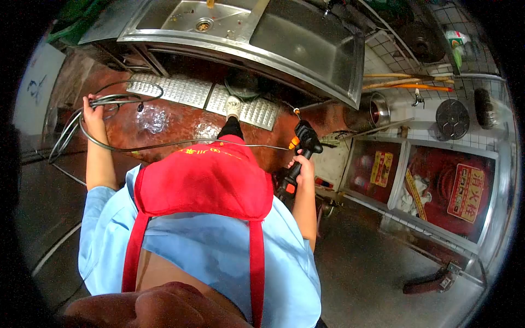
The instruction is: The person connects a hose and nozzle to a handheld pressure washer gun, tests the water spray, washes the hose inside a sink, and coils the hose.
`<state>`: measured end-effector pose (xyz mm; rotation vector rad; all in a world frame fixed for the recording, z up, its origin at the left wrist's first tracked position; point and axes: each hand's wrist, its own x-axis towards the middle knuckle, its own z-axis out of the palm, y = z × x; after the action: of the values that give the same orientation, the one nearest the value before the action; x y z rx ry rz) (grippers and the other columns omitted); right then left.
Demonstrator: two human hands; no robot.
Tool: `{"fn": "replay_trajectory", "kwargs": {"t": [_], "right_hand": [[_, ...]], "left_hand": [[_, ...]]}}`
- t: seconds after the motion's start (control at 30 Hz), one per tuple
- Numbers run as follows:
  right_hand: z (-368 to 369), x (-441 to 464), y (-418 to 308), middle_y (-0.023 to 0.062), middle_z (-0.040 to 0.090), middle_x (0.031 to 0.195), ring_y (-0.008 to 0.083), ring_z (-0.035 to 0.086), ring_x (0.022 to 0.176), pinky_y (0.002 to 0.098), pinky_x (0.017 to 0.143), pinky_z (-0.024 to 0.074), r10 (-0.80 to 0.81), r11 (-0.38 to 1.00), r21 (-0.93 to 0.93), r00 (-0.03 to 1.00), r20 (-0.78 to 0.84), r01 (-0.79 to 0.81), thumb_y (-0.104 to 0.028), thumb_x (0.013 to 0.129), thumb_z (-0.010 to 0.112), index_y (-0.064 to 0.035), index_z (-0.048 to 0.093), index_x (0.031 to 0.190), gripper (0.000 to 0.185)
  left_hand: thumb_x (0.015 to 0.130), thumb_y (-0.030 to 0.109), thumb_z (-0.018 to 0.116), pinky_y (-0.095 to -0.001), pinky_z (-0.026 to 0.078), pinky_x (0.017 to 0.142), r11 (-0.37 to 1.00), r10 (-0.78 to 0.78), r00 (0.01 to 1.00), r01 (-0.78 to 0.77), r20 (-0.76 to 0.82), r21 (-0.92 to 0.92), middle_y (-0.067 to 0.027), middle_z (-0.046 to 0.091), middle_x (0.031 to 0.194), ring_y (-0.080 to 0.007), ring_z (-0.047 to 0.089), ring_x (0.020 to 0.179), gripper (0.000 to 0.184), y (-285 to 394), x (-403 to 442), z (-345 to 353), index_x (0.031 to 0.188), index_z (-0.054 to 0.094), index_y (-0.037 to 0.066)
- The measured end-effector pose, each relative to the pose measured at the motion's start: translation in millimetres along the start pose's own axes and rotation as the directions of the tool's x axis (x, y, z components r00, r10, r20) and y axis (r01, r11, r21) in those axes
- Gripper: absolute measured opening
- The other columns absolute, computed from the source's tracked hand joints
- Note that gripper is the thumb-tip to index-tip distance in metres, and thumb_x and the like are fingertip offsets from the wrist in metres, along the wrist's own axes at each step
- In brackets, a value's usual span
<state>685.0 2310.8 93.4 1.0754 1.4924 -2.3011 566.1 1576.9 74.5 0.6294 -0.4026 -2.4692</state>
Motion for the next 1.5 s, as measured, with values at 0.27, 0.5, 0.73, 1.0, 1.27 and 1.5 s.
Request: {"fn": "replay_trajectory", "kwargs": {"t": [0.27,0.5,0.73,1.0,1.27,1.5], "right_hand": [[7,-4,-12,0.0072,0.048,0.064,0.0209,0.049,0.053,0.0359,0.051,0.0432,-0.008,1.0,-0.004,1.0,-0.001,0.008,-0.001,0.068,0.053,-0.0077,0.049,0.092,0.025],[-7,19,-19,0.007,0.047,0.063,0.0208,0.05,0.054,0.0356,0.051,0.0437,0.072,0.997,-0.008,0.997,0.038,-0.072,0.0,0.067,0.053,-0.0072,0.047,0.092,0.026],[-4,15,-38,0.0079,0.048,0.063,0.0204,0.05,0.053,0.0347,0.051,0.0437,0.122,0.992,-0.047,0.989,0.081,-0.118,0.001,0.067,0.054,-0.0066,0.047,0.089,0.025],[-9,11,-51,0.0083,0.048,0.061,0.0208,0.05,0.051,0.0347,0.049,0.0423,0.162,0.978,-0.147,0.984,0.069,-0.151,0.003,0.065,0.055,-0.0061,0.047,0.089,0.026],[-16,16,-54,0.0079,0.049,0.061,0.0215,0.051,0.05,0.035,0.048,0.0424,0.18,0.976,-0.137,0.979,0.091,-0.167,0.003,0.064,0.056,-0.0064,0.048,0.086,0.025],[-26,24,-48,0.0081,0.049,0.062,0.0213,0.051,0.051,0.0352,0.048,0.0433,0.186,0.98,-0.095,0.978,0.096,-0.177,0.002,0.064,0.056,-0.0063,0.048,0.087,0.026]], "left_hand": [[0.087,0.024,0.05,-0.0326,0.038,0.062,0.998,-0.064,0.998,0.065,0.018,-0.021,-0.006,0.047,0.063,-0.0187,0.045,0.061,0.025,-6,-3,3,0.074,0.046,0.003],[0.081,-0.004,0.047,-0.0272,0.038,0.084,0.954,0.057,0.938,-0.153,0.343,0.259,-0.0057,0.048,0.093,-0.0151,0.048,0.088,0.028,-9,-34,-8,0.108,0.041,-0.002],[0.081,-0.004,0.047,-0.026,0.037,0.086,0.473,0.164,0.89,-0.449,0.425,0.758,-0.0059,0.048,0.097,-0.0156,0.048,0.091,0.035,-49,-95,48,0.115,0.038,-0.004],[0.083,-0.001,0.047,-0.0252,0.036,0.085,0.519,0.124,0.893,-0.43,0.433,0.739,-0.0031,0.048,0.095,-0.014,0.047,0.091,0.026,-65,-115,53,0.108,0.042,0.0],[0.085,-0.002,0.044,-0.026,0.037,0.085,0.582,0.173,0.912,-0.399,0.371,0.708,-0.0032,0.047,0.092,-0.0145,0.047,0.089,0.021,-60,-130,55,0.106,0.043,0.0],[0.082,-0.005,0.046,-0.027,0.037,0.086,0.513,0.196,0.894,-0.443,0.402,0.735,-0.0037,0.046,0.096,-0.0156,0.047,0.093,0.03,-61,-137,49,0.111,0.039,0.0]]}}
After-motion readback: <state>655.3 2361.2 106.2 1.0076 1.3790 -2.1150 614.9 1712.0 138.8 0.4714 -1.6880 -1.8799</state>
